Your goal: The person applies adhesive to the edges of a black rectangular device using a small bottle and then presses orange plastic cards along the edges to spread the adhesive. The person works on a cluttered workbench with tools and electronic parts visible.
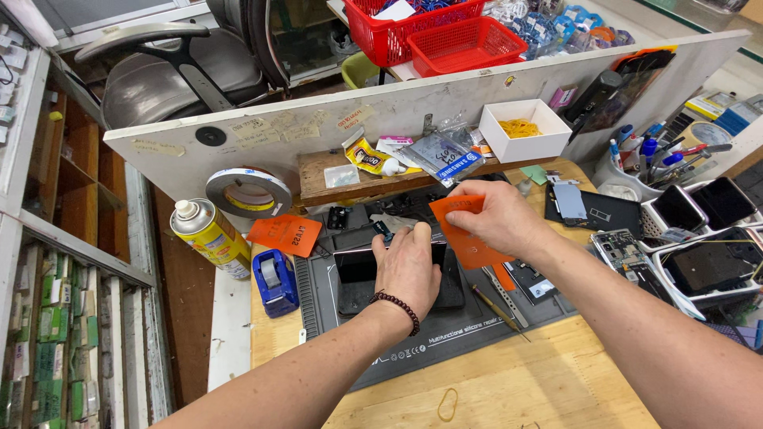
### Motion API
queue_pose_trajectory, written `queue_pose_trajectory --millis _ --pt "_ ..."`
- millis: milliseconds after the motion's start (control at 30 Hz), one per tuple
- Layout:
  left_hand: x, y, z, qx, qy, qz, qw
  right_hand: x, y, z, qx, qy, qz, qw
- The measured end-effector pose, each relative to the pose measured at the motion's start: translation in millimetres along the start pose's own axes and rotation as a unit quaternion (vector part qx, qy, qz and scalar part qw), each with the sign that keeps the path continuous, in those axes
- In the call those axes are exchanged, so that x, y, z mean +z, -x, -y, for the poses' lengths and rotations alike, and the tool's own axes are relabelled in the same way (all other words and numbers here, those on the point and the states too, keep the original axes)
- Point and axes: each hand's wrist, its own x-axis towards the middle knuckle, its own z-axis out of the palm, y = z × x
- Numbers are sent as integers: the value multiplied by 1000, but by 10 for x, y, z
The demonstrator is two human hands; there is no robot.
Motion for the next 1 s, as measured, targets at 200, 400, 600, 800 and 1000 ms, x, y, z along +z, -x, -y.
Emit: queue_pose_trajectory --millis 200,400,600,800,1000 --pt "-14 2 -3 -2 -4 6 1000 66 14 36 4 6 4 1000" --pt "12 -11 38 -5 7 16 1000 106 17 121 47 26 25 998" --pt "31 20 149 42 62 -58 996 164 44 93 14 151 36 988" --pt "-49 -95 169 -42 164 -79 982 98 38 101 -4 156 53 986" --pt "-51 -140 155 -28 109 -37 993 113 53 186 1 150 47 988"
